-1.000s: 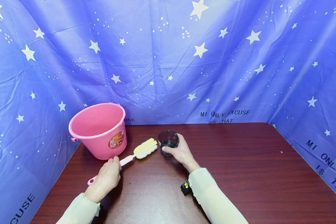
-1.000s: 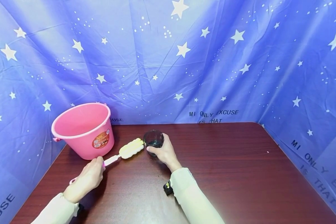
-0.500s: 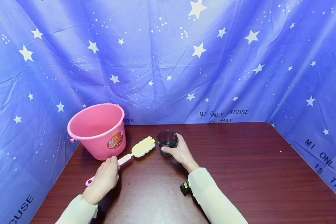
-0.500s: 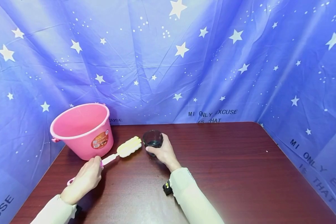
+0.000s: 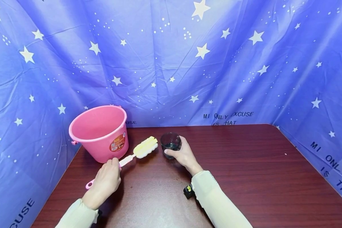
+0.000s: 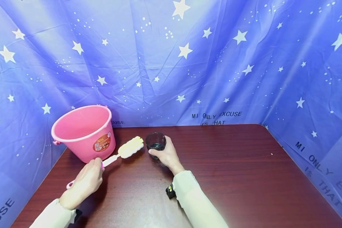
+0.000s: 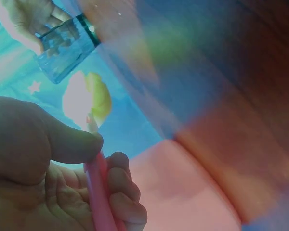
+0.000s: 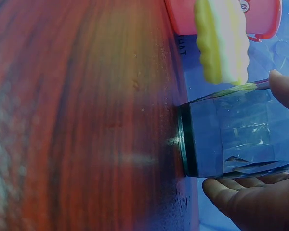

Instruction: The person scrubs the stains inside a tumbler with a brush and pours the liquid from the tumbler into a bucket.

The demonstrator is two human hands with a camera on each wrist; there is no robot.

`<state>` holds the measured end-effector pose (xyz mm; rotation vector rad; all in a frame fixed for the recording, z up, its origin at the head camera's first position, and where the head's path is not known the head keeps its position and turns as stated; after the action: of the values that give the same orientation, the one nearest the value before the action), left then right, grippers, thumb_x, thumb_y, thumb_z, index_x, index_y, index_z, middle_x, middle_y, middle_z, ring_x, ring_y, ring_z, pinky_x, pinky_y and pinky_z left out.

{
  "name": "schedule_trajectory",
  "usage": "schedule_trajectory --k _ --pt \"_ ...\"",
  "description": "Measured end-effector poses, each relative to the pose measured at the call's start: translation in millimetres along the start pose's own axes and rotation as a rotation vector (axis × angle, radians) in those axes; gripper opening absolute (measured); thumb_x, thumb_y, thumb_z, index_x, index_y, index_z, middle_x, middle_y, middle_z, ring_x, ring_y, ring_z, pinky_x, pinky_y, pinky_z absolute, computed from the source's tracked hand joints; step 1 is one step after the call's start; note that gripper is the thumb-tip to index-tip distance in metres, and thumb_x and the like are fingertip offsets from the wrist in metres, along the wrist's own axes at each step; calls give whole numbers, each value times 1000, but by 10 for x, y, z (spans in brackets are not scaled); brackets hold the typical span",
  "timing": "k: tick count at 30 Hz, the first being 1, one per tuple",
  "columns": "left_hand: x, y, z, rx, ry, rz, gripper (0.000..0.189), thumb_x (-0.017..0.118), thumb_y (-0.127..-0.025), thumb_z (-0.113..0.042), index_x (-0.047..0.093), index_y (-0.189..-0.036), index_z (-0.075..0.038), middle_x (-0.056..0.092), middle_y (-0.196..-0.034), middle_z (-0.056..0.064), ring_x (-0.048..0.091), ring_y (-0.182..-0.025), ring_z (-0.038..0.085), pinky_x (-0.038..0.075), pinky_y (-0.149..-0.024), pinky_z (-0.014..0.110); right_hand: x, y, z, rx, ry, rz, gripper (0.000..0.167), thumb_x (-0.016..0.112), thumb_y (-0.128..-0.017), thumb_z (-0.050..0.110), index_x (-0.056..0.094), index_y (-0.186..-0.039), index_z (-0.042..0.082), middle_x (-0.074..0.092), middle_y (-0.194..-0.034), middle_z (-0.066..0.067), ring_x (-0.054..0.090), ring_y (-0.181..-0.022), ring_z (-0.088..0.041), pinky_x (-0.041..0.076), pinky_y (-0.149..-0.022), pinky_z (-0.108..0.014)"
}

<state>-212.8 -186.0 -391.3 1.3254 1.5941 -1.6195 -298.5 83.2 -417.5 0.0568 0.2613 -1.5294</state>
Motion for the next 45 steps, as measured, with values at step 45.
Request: schedule_trajectory --k 45 --pt "-373 -107 -192 95 -26 -119 18 64 -77 4 46 -76 0 43 -64 12 48 -56 35 42 -51 46 0 -35 -81 0 7 -12 75 82 -70 11 42 -134 3 54 -128 -14 54 -114 -26 40 -99 -42"
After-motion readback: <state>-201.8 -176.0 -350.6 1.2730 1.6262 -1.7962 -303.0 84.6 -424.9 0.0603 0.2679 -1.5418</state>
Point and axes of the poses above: each hand's wrist, its own y-axis away from the middle knuckle, its own x-axis out of the palm, z = x × y, the point moved 5 cm from there along -y, towards the middle knuckle
